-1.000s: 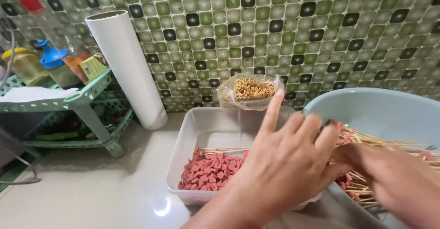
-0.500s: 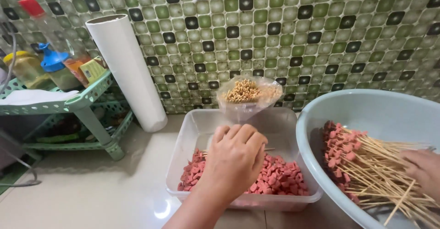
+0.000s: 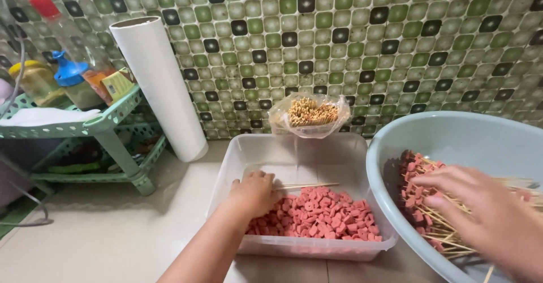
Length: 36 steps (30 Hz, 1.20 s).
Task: Skewering small pieces of pink pet food onto wooden sticks as part of a packaging process.
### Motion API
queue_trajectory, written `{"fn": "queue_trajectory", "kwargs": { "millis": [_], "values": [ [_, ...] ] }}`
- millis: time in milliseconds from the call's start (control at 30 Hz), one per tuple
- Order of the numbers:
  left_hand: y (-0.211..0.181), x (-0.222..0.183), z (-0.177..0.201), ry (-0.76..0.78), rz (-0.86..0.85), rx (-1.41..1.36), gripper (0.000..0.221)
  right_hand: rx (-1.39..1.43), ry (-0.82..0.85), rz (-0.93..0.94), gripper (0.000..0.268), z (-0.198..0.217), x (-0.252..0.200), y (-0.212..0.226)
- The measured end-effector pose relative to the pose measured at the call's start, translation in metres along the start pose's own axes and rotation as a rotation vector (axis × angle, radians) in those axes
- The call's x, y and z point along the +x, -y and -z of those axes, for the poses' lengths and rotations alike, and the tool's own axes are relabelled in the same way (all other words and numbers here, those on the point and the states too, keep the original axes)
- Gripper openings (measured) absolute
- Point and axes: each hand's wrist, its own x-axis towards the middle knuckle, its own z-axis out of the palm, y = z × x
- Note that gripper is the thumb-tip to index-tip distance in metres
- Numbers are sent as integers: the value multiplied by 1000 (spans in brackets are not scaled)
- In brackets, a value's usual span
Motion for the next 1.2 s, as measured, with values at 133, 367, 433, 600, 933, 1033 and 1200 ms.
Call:
{"fn": "queue_trajectory", "kwargs": {
  "millis": [133,367,433,600,933,1033,1200],
  "values": [
    [-5,6,-10,47,41,6,44,56,133,181,35,-15,1,42],
    [-12,14,-10,-69,-92,129,30,21,151,420,31,-61,-6,53],
    [-10,15,-10,-45,-88,129,31,10,185,385,30,-64,-9,54],
    [-5,22,-10,-128,-133,117,19,-10,165,349,30,-64,-11,57],
    [-28,-27,51,-274,-182,146,18,28,17,456,48,-56,-7,60],
    [-45,-44,69,-252,-197,126,24,-20,-102,525,51,-36,0,79],
    [-61,-50,91,-57,-89,85,12,-67,-129,514,57,-29,1,81]
  ]
}}
